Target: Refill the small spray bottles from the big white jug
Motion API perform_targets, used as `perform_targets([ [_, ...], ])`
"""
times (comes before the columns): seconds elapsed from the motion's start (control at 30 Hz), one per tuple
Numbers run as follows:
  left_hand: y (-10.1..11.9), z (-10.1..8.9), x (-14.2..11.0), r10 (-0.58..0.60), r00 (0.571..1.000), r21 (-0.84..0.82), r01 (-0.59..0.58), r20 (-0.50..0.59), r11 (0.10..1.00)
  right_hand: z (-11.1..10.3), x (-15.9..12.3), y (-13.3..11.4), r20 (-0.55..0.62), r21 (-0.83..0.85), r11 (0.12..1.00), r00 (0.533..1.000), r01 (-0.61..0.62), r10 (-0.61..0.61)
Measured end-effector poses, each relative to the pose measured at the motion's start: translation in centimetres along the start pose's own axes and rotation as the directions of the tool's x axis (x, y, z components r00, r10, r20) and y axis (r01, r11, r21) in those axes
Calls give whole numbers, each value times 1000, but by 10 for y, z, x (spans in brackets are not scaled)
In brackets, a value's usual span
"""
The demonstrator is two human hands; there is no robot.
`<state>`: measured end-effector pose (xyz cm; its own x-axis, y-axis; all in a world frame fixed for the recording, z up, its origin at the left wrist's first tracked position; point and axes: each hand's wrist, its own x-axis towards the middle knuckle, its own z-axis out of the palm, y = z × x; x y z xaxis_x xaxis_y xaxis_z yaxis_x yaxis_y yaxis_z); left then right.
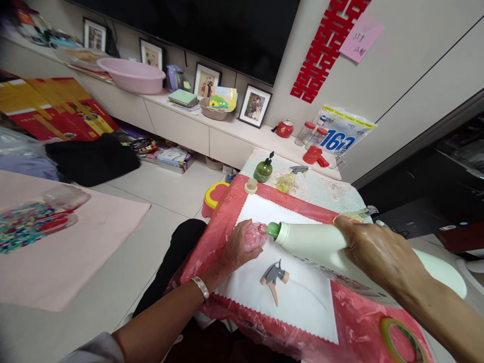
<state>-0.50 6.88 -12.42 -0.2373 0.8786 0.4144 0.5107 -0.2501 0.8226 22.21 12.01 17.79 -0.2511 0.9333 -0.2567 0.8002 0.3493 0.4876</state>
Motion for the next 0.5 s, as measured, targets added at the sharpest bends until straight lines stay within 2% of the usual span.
perform_targets([
  [0.2,-2,1,-1,7,1000,-1,-7,1,1000,-6,-1,-4,57,-7,1000,998,-16,16],
  [0.5,0,-1,0,-7,1000,5,7,11,1000,-6,0,-6,35,-6,1000,999,-14,14],
])
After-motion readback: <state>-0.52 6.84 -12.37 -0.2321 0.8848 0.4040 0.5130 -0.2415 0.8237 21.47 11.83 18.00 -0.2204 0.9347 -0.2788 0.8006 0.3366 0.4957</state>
